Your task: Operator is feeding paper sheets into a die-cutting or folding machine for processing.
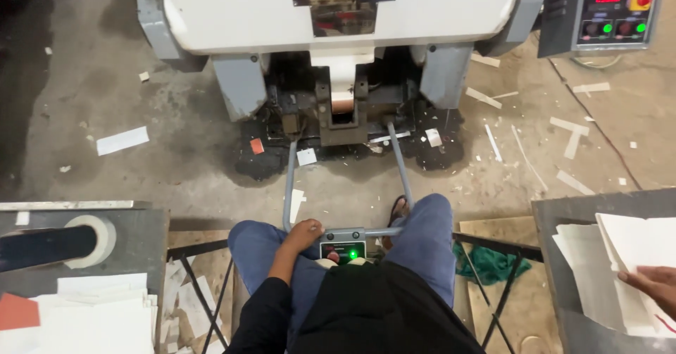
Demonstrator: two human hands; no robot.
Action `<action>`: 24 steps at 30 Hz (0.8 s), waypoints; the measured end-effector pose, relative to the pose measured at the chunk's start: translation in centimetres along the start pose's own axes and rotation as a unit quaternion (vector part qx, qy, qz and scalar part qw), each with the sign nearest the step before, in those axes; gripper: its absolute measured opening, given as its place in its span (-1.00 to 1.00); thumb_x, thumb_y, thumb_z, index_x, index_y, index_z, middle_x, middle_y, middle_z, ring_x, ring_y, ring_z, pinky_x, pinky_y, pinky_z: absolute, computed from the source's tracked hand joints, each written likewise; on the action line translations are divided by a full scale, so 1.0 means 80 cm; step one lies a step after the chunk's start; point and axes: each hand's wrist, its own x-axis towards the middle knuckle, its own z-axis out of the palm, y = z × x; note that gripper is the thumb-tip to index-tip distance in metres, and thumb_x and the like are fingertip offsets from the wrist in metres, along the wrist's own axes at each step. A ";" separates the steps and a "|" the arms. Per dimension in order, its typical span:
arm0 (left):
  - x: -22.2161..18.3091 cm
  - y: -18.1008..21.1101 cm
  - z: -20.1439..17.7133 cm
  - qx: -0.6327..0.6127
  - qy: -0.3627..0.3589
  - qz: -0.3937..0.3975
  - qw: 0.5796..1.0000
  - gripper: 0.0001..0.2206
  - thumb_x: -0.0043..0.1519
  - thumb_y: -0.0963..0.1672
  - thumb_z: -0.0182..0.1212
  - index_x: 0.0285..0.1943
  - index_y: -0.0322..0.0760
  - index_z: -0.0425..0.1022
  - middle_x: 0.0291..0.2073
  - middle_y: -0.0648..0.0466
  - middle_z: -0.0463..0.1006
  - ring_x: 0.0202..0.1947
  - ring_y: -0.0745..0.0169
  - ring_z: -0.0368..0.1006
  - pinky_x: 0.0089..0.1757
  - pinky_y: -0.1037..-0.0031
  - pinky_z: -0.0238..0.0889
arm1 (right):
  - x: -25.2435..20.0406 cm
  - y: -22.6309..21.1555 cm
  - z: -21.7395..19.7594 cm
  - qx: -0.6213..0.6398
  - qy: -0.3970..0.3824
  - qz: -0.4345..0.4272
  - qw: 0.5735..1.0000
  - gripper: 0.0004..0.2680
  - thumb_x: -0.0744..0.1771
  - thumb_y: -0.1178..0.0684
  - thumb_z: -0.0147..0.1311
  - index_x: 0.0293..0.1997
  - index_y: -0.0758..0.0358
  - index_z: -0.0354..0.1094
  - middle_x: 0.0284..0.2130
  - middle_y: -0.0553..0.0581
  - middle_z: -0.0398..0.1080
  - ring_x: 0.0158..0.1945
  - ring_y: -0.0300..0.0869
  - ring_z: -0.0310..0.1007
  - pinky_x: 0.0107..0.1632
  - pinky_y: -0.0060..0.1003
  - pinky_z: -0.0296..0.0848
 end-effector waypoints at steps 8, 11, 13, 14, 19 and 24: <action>-0.020 0.073 -0.030 0.134 0.112 -0.196 0.965 -0.72 0.23 -0.02 0.25 -0.15 -0.34 0.61 -0.19 -0.22 0.65 -0.11 -0.19 0.58 -0.04 0.19 0.41 | -0.159 -0.087 0.089 -0.248 0.342 -0.118 0.898 -0.87 0.31 0.12 0.05 -0.21 0.33 0.50 -0.40 0.35 0.54 -0.41 0.06 0.54 -0.24 -0.10 0.53; -0.048 0.136 -0.050 0.238 0.213 -0.152 0.935 -0.76 0.21 -0.03 0.24 -0.20 -0.28 0.61 -0.22 -0.14 0.65 -0.11 -0.21 0.57 0.02 -0.20 0.18 | -0.223 -0.129 0.064 -0.392 0.348 -0.234 0.819 -0.89 0.18 0.16 0.13 -0.35 0.28 0.55 -0.39 0.24 0.52 -0.30 -0.01 0.55 -0.18 -0.18 0.55; -0.054 0.160 -0.054 0.239 0.187 -0.037 0.952 -0.83 0.21 -0.08 0.18 -0.17 -0.20 0.63 -0.21 -0.07 0.66 -0.12 -0.18 0.55 -0.01 -0.21 0.17 | -0.221 -0.126 0.054 -0.345 0.295 -0.345 0.822 -0.80 0.12 0.21 0.12 -0.26 0.28 0.54 -0.28 0.23 0.52 -0.18 -0.03 0.59 -0.10 -0.19 0.57; -0.054 0.171 -0.049 0.237 0.186 -0.036 0.953 -0.83 0.21 -0.08 0.18 -0.17 -0.20 0.63 -0.21 -0.07 0.66 -0.12 -0.18 0.55 -0.01 -0.21 0.17 | -0.197 -0.115 0.058 -0.347 0.296 -0.343 0.821 -0.80 0.12 0.21 0.12 -0.26 0.28 0.54 -0.28 0.23 0.52 -0.18 -0.03 0.59 -0.10 -0.19 0.57; -0.085 0.377 -0.081 0.012 -0.110 0.165 0.980 -0.71 0.28 -0.18 -0.04 0.09 -0.12 0.57 0.04 0.00 0.58 -0.10 -0.13 0.55 -0.07 0.18 0.44 | -0.115 -0.145 0.090 0.039 0.427 -0.465 0.774 -0.65 0.32 0.45 -0.18 0.20 0.47 0.41 0.04 0.30 0.54 -0.01 -0.05 0.51 0.14 -0.32 0.50; 0.033 0.442 -0.078 0.119 -0.023 0.373 0.920 -0.75 0.31 -0.04 0.14 0.01 -0.22 0.58 0.17 -0.03 0.57 0.13 -0.11 0.48 0.11 0.17 0.32 | -0.231 -0.385 0.195 0.061 0.337 -0.551 0.761 -0.55 0.28 0.44 -0.07 0.35 0.34 0.38 -0.04 0.38 0.45 -0.08 0.16 0.44 0.04 -0.04 0.41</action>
